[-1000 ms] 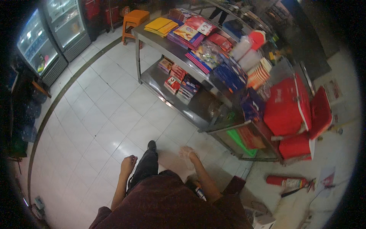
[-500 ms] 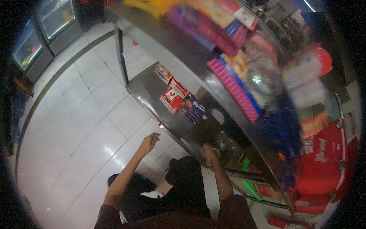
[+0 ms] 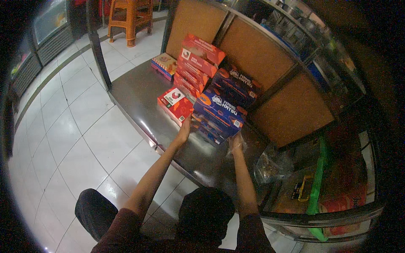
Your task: The person assembles food orders by retrieving packaged items from a cooler and a display case, then placing them into takeaway boxes along with rice and other components. The person handles multiple boxes and order slips, organizing items on the counter.
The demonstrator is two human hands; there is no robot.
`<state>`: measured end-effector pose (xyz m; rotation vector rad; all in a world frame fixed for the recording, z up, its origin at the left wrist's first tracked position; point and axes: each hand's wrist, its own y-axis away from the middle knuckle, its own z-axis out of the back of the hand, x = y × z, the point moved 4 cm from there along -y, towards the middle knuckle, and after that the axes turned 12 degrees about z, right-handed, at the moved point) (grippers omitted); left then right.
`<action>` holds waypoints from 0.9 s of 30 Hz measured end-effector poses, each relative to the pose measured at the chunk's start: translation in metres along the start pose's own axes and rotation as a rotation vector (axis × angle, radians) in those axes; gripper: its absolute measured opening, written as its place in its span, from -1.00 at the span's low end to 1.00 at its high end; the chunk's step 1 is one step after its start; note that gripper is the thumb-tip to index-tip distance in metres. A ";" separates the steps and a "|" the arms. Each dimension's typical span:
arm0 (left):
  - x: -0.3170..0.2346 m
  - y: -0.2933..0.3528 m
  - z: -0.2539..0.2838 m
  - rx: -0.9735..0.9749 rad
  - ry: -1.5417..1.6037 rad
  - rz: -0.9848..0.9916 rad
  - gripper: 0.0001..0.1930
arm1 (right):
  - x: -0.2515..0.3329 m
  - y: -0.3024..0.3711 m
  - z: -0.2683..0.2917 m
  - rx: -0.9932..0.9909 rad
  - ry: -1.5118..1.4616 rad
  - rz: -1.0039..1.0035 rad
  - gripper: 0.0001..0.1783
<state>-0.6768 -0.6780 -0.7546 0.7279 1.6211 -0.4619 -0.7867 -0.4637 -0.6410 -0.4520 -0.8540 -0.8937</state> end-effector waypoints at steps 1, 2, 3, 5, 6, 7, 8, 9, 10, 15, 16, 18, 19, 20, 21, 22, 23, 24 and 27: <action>0.005 0.001 0.000 -0.022 0.005 0.009 -0.42 | -0.002 0.001 -0.002 -0.001 0.020 -0.002 -0.69; 0.009 0.004 0.004 -0.051 0.011 0.022 -0.43 | -0.001 0.001 -0.007 0.009 0.044 0.001 -0.69; -0.001 0.016 -0.014 -0.006 -0.066 0.038 -0.44 | -0.020 0.009 0.007 -0.029 0.075 -0.046 -0.69; -0.009 0.026 -0.019 -0.086 -0.171 0.011 -0.46 | -0.020 0.017 0.010 -0.052 0.107 -0.044 -0.68; -0.001 0.027 -0.017 -0.093 -0.156 0.004 -0.46 | -0.015 0.012 0.006 -0.063 0.119 -0.018 -0.69; 0.009 0.031 -0.010 -0.110 -0.144 -0.001 -0.46 | -0.011 0.011 0.000 -0.060 0.114 0.011 -0.69; 0.020 0.036 -0.002 -0.126 -0.133 -0.006 -0.45 | -0.006 0.009 -0.008 -0.056 0.106 0.039 -0.70; 0.019 0.053 -0.015 -0.167 -0.244 -0.059 -0.44 | -0.015 0.010 0.001 -0.085 0.111 0.026 -0.70; 0.025 0.059 -0.017 -0.206 -0.208 -0.022 -0.44 | -0.016 0.014 0.005 -0.091 0.105 0.028 -0.71; 0.028 0.090 -0.018 -0.228 -0.183 0.225 -0.43 | -0.020 0.036 -0.004 -0.057 0.041 0.060 -0.71; 0.014 0.104 -0.020 -0.246 -0.211 0.207 -0.42 | -0.021 0.042 -0.003 -0.056 0.028 0.059 -0.71; -0.009 0.138 -0.021 -0.304 -0.269 0.165 -0.40 | -0.020 0.054 -0.004 -0.046 -0.008 0.064 -0.70; -0.004 0.147 -0.018 -0.289 -0.311 0.142 -0.41 | -0.019 0.062 -0.006 -0.036 -0.030 0.070 -0.70; 0.002 0.156 -0.014 -0.275 -0.355 0.120 -0.41 | -0.017 0.068 -0.007 -0.019 -0.048 0.075 -0.70; 0.007 0.161 -0.011 -0.249 -0.395 0.097 -0.42 | -0.016 0.077 -0.005 -0.011 -0.061 0.078 -0.69; 0.021 0.157 -0.004 -0.150 -0.221 0.204 -0.43 | -0.016 0.085 -0.009 0.015 -0.088 0.086 -0.69; 0.034 0.152 0.005 -0.050 -0.045 0.307 -0.44 | -0.014 0.092 -0.012 0.035 -0.112 0.094 -0.68; 0.037 0.152 -0.005 0.096 0.139 0.423 -0.45 | -0.016 0.103 -0.003 0.022 -0.115 0.079 -0.67; 0.017 0.163 -0.009 -0.009 -0.242 0.331 -0.39 | -0.020 0.118 -0.006 0.052 -0.163 0.080 -0.65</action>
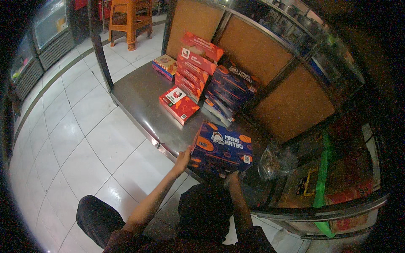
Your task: The person assembles food orders by retrieving packaged items from a cooler and a display case, then placing them into takeaway boxes along with rice and other components. The person handles multiple boxes and order slips, organizing items on the counter.
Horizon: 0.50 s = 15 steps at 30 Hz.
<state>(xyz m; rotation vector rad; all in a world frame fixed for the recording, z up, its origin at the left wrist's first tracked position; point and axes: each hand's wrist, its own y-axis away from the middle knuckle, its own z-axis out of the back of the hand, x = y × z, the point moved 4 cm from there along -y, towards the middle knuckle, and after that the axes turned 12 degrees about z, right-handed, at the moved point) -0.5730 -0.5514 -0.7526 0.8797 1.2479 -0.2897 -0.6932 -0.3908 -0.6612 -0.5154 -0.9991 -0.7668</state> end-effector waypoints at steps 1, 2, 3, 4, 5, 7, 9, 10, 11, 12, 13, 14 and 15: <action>-0.002 0.001 -0.014 0.038 -0.048 -0.017 -0.36 | 0.003 0.013 0.011 -0.026 0.014 -0.018 -0.64; 0.014 -0.005 -0.010 0.073 -0.017 -0.005 -0.32 | 0.002 0.015 0.002 0.007 -0.012 -0.006 -0.64; 0.031 -0.008 -0.004 0.037 -0.023 0.020 -0.30 | 0.002 0.016 -0.006 0.038 -0.039 0.007 -0.63; 0.032 0.000 -0.004 0.037 -0.028 0.052 -0.27 | 0.000 0.021 -0.006 0.048 -0.050 0.003 -0.62; 0.032 0.008 -0.003 0.037 -0.034 0.081 -0.25 | -0.002 0.028 -0.005 0.055 -0.061 -0.004 -0.61; 0.034 0.022 0.003 -0.147 -0.110 0.087 -0.35 | -0.003 0.039 -0.005 0.072 -0.083 -0.006 -0.59; 0.032 0.026 -0.010 0.118 0.248 0.169 -0.35 | 0.000 0.057 0.008 0.056 -0.074 -0.027 -0.57; 0.028 0.029 0.000 0.128 0.222 0.212 -0.34 | -0.004 0.060 0.004 0.080 -0.100 -0.025 -0.56; 0.023 0.032 0.010 0.139 0.198 0.257 -0.32 | -0.007 0.060 0.000 0.103 -0.124 -0.018 -0.55; 0.019 0.033 0.014 0.203 0.246 0.243 -0.31 | -0.009 0.063 0.000 0.113 -0.133 -0.017 -0.54; 0.015 0.034 0.018 0.268 0.294 0.230 -0.29 | -0.009 0.063 -0.001 0.124 -0.138 -0.013 -0.52; 0.013 0.036 0.022 0.333 0.342 0.217 -0.28 | -0.009 0.062 -0.003 0.135 -0.146 -0.009 -0.51; 0.013 0.038 0.026 0.344 0.325 0.209 -0.26 | -0.010 0.062 -0.005 0.146 -0.154 -0.005 -0.50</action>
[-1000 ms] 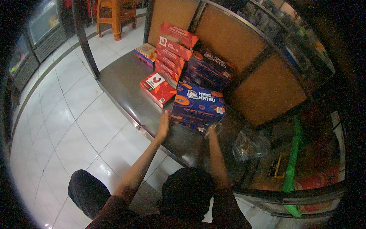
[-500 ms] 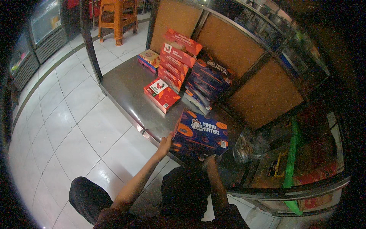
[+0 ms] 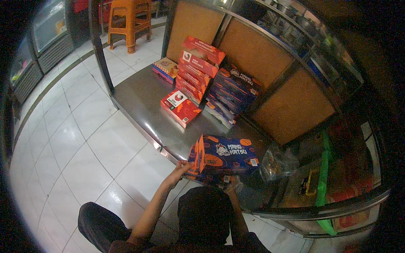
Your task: The person assembles food orders by retrieving packaged items from a cooler and a display case, then placing them into takeaway boxes along with rice and other components. The person handles multiple boxes and order slips, organizing items on the counter.
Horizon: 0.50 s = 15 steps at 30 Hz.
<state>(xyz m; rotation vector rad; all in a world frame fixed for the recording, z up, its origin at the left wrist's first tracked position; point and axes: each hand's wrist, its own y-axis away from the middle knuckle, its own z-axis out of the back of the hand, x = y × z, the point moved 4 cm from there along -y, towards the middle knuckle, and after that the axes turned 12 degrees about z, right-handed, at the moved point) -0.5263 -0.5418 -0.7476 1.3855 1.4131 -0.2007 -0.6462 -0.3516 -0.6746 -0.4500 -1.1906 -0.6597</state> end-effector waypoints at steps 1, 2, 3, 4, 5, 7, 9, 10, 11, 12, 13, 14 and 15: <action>-0.003 0.003 0.001 0.016 -0.016 -0.010 -0.25 | 0.003 -0.002 0.001 0.007 0.001 0.010 -0.49; -0.005 0.006 0.001 0.031 -0.033 -0.020 -0.23 | 0.005 -0.003 0.002 0.017 -0.001 0.017 -0.48; -0.007 0.012 -0.001 0.094 0.008 0.000 -0.20 | 0.007 -0.006 0.003 0.029 -0.003 0.029 -0.47; -0.010 0.020 -0.004 0.155 0.048 0.020 -0.17 | 0.008 -0.009 0.005 0.038 -0.007 0.037 -0.45; -0.011 0.025 -0.006 0.215 0.089 0.041 -0.13 | 0.008 -0.009 0.009 0.050 -0.012 0.042 -0.44; 0.007 0.012 0.002 0.219 0.021 0.104 -0.05 | 0.017 -0.007 0.018 0.079 -0.004 0.076 -0.42; 0.028 0.015 0.006 0.257 0.051 0.143 0.05 | 0.024 -0.015 0.025 0.112 0.001 0.075 -0.40; 0.033 0.018 0.011 0.226 0.049 0.135 0.05 | 0.029 -0.025 0.024 0.130 0.006 0.071 -0.40; 0.037 0.021 0.009 0.215 0.047 0.137 0.05 | 0.035 -0.033 0.026 0.131 0.021 0.056 -0.40; 0.040 0.023 0.005 0.213 0.044 0.139 0.05 | 0.042 -0.042 0.028 0.125 0.042 0.041 -0.40; 0.040 0.024 0.004 0.220 0.034 0.133 0.04 | 0.046 -0.052 0.028 0.130 0.054 0.030 -0.39; 0.039 0.026 0.005 0.220 0.026 0.126 0.04 | 0.050 -0.061 0.024 0.140 0.063 0.024 -0.39; 0.041 0.027 0.007 0.215 0.021 0.117 0.03 | 0.053 -0.071 0.017 0.151 0.063 0.018 -0.39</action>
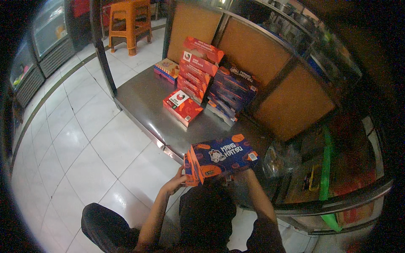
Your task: The person assembles food orders by retrieving packaged items from a cooler and a display case, then placing them into takeaway boxes along with rice and other components. The person handles multiple boxes and order slips, organizing items on the counter.
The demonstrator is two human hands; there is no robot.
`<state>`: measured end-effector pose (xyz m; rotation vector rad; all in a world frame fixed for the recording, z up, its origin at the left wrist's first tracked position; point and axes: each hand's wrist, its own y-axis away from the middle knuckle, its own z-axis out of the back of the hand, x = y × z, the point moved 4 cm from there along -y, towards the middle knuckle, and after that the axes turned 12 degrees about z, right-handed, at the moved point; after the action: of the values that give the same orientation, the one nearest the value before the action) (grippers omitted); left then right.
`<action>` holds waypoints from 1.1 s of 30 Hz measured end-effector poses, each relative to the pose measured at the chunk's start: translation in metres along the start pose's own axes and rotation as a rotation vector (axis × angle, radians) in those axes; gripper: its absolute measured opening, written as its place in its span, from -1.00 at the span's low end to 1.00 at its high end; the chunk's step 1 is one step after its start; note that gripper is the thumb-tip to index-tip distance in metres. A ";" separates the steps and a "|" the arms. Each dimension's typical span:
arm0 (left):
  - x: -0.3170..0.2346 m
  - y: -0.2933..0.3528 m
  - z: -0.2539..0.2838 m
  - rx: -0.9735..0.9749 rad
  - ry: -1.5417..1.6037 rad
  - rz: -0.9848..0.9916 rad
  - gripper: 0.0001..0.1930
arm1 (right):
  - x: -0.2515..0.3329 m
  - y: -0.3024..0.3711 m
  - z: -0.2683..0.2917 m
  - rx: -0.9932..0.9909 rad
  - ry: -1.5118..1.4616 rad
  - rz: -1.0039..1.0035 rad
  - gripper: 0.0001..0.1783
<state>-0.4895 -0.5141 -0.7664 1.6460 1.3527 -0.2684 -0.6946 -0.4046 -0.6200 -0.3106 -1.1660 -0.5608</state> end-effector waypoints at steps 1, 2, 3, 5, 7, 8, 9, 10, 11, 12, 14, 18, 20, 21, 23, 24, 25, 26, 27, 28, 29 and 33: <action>0.003 0.003 0.002 -0.013 0.029 -0.025 0.01 | 0.002 -0.008 -0.004 0.012 0.001 -0.004 -0.39; 0.005 0.004 0.004 -0.021 0.063 -0.056 0.00 | 0.004 -0.013 -0.008 0.020 0.002 -0.009 -0.39; 0.007 0.006 0.007 -0.030 0.095 -0.088 -0.02 | 0.006 -0.014 -0.013 0.027 0.001 -0.014 -0.38; 0.008 0.011 0.011 -0.021 0.151 -0.140 -0.04 | 0.007 -0.020 -0.023 0.037 0.001 -0.019 -0.38; 0.007 0.018 0.015 -0.027 0.179 -0.167 -0.06 | 0.007 -0.022 -0.034 0.037 -0.006 -0.031 -0.38; 0.005 0.023 0.018 -0.038 0.180 -0.173 -0.07 | 0.009 -0.024 -0.040 0.044 -0.010 -0.031 -0.37; 0.003 0.024 0.022 -0.046 0.180 -0.183 -0.08 | 0.009 -0.027 -0.044 0.043 -0.011 -0.028 -0.37; 0.002 0.029 0.028 -0.047 0.211 -0.201 -0.08 | 0.011 -0.029 -0.049 0.045 -0.013 -0.030 -0.37; 0.001 0.037 0.037 -0.050 0.242 -0.218 -0.09 | 0.013 -0.033 -0.058 0.054 -0.023 -0.028 -0.37; 0.001 0.040 0.047 -0.045 0.280 -0.239 -0.10 | 0.011 -0.034 -0.063 0.063 -0.026 -0.029 -0.37; -0.020 0.064 0.058 -0.101 0.253 -0.318 -0.13 | 0.016 -0.038 -0.071 0.069 -0.027 -0.026 -0.36; -0.055 0.106 0.102 -0.207 0.274 -0.459 -0.17 | 0.048 -0.059 -0.099 0.127 -0.034 -0.001 -0.35; -0.084 0.143 0.109 -0.268 0.280 -0.446 -0.16 | 0.071 -0.073 -0.121 0.155 -0.053 0.005 -0.35; -0.093 0.164 0.110 -0.294 0.277 -0.473 -0.16 | 0.080 -0.079 -0.135 0.180 -0.062 0.001 -0.35; -0.119 0.216 0.103 -0.376 0.210 -0.420 -0.12 | 0.106 -0.079 -0.154 0.212 -0.106 -0.029 -0.34; -0.130 0.244 0.097 -0.409 0.169 -0.430 -0.10 | 0.122 -0.075 -0.162 0.234 -0.134 -0.045 -0.34; -0.141 0.276 0.090 -0.440 0.121 -0.432 -0.07 | 0.139 -0.070 -0.167 0.247 -0.162 -0.064 -0.34; -0.152 0.305 0.080 -0.462 0.072 -0.430 -0.05 | 0.154 -0.062 -0.168 0.262 -0.193 -0.087 -0.34; -0.161 0.335 0.066 -0.433 0.090 -0.429 -0.04 | 0.167 -0.052 -0.167 0.273 -0.237 -0.112 -0.33; -0.169 0.354 0.044 -0.483 0.110 -0.456 -0.03 | 0.195 -0.047 -0.176 0.335 -0.265 -0.100 -0.33; -0.173 0.369 0.019 -0.528 0.133 -0.474 -0.02 | 0.209 -0.040 -0.165 0.408 -0.311 -0.127 -0.33; -0.236 0.469 -0.046 -0.614 0.118 -0.279 0.02 | 0.314 0.011 -0.159 0.485 -0.550 -0.246 -0.32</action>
<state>-0.1931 -0.5986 -0.3385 0.9752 1.5603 0.0855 -0.4769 -0.5560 -0.3884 0.1107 -1.8435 -0.3931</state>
